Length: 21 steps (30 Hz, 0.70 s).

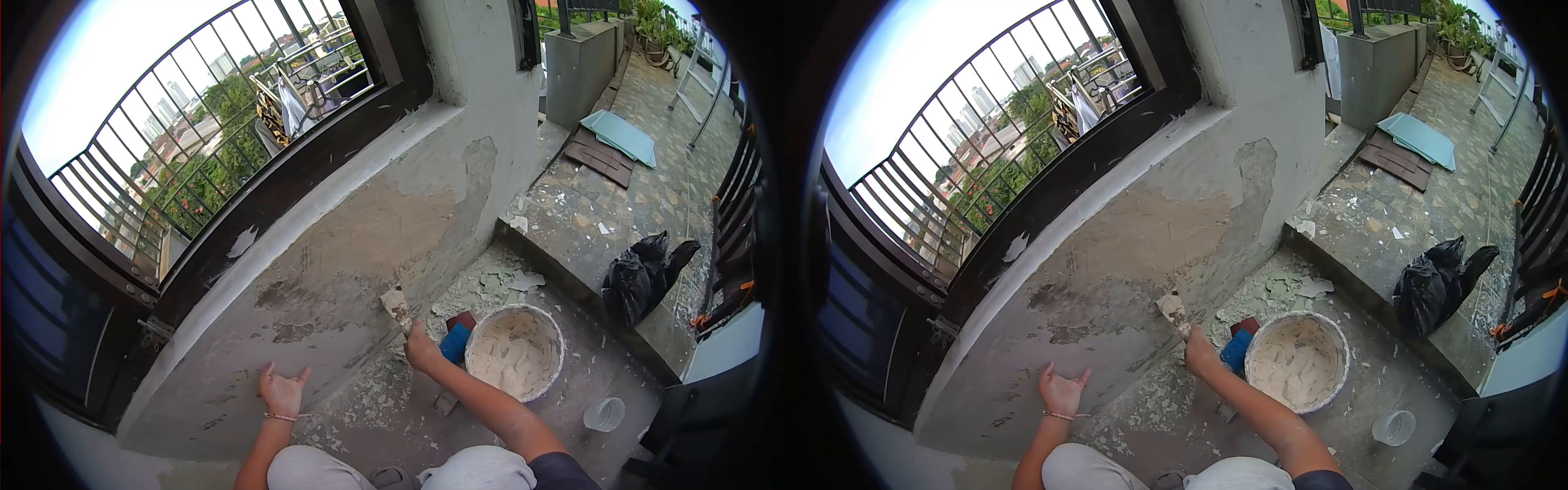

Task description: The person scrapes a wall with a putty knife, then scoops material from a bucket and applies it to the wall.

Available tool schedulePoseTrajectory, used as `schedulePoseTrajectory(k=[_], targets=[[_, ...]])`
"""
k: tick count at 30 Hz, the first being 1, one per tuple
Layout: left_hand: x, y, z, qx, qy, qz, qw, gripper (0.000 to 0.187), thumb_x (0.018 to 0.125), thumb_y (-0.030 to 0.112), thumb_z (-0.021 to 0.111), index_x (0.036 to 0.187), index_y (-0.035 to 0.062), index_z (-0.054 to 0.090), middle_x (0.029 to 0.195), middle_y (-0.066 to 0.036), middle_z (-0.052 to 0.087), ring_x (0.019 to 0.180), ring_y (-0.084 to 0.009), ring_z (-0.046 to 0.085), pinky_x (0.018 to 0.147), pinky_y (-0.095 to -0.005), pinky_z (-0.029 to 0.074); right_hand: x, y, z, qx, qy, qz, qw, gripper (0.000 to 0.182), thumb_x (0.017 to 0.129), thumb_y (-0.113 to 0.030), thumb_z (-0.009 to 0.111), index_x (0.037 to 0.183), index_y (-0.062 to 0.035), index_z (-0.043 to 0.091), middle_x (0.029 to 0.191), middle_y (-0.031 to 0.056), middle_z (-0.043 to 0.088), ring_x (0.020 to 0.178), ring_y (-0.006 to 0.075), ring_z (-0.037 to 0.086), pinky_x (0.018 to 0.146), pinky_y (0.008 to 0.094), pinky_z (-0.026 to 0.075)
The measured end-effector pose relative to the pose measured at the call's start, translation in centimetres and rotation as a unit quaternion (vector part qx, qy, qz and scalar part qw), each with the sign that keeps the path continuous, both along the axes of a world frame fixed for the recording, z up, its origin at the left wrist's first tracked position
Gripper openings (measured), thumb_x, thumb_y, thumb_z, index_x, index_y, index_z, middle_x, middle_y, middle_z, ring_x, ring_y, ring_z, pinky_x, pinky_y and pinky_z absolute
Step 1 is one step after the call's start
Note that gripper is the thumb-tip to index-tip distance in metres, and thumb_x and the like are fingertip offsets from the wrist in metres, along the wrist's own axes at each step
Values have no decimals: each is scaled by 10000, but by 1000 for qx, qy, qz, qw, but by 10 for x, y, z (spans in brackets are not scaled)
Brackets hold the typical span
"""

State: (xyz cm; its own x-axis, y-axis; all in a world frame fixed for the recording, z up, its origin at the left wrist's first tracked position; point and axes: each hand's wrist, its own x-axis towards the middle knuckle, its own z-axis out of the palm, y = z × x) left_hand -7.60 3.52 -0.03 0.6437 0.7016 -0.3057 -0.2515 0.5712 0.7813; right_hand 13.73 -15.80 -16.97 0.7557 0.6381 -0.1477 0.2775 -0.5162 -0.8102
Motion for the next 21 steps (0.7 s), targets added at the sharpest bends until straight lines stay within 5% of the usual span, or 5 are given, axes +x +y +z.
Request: schedulePoseTrajectory(k=[2,10,13,17,21], targets=[[-2,2,-4,6,-14,-7,1000,494,845,316,517,1247,96,334,1326,-124,346,1229,-326,333,999,-551,288,-10,-14,-4,-13,48,7,999,641,850,-119,516,1250,222,150,993,405,504,881,498,564,782,501,451],[-1,-2,-2,3,-17,12,1000,559,847,275,538,1301,86,272,1325,-138,308,1228,-323,310,1002,-547,295,42,1,84,176,-165,-98,966,667,849,-126,533,1237,238,131,946,404,517,893,515,538,784,495,444],[-1,0,-4,10,-17,11,1000,508,850,280,538,1252,76,304,1305,-143,311,1206,-321,329,988,-547,312,61,6,109,132,-112,-98,980,603,848,-113,486,1279,180,182,1085,384,488,973,490,526,839,491,427],[-2,0,-5,5,-30,9,1000,496,854,277,533,1252,85,307,1317,-139,300,1217,-319,311,987,-546,314,51,15,75,61,-34,-77,995,606,825,-76,478,1281,179,171,1065,384,493,978,491,526,845,489,431],[-1,0,-5,13,-41,7,999,483,859,274,526,1252,93,312,1323,-133,299,1222,-315,305,991,-547,307,8,23,-34,43,-76,-60,994,621,816,-72,515,1250,197,162,948,392,526,923,499,544,812,494,440]])
